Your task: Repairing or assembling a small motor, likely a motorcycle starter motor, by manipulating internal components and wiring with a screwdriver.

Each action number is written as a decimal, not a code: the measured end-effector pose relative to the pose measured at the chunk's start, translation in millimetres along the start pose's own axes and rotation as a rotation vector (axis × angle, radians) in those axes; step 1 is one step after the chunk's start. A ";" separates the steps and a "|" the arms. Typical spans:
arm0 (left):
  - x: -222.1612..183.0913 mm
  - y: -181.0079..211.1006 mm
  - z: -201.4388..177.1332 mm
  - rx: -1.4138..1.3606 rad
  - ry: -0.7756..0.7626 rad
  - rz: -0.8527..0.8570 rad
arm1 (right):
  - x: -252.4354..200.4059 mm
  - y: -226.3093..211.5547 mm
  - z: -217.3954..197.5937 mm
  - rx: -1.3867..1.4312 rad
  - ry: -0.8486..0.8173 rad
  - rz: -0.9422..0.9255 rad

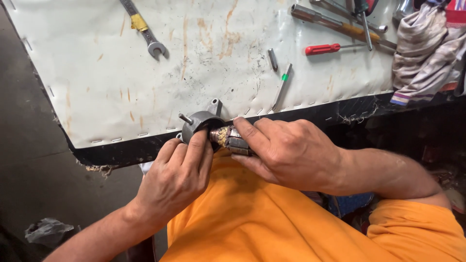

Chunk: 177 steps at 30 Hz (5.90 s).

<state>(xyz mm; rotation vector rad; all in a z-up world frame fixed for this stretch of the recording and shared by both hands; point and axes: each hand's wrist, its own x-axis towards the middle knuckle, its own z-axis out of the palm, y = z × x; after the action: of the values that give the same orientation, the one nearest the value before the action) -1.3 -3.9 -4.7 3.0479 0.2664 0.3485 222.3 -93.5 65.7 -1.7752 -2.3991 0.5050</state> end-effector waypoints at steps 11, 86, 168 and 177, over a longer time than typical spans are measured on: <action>-5.4 -3.5 12.4 0.037 0.077 0.066 | -1.3 -13.1 2.6 -0.005 -0.038 0.096; -20.5 2.8 35.8 0.017 0.495 0.000 | -3.8 -36.5 20.2 0.364 0.097 0.323; -27.6 3.1 26.7 0.037 0.338 -0.097 | 43.8 9.1 -15.9 0.217 -0.313 0.136; -17.5 32.9 20.2 0.154 0.225 -0.305 | 43.8 10.8 -18.6 0.195 -0.291 0.145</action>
<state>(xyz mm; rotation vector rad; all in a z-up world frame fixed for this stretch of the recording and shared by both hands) -8.0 -40.2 -25.5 3.0438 0.7935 0.6756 223.9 -45.7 75.0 -1.9084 -2.3036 1.0430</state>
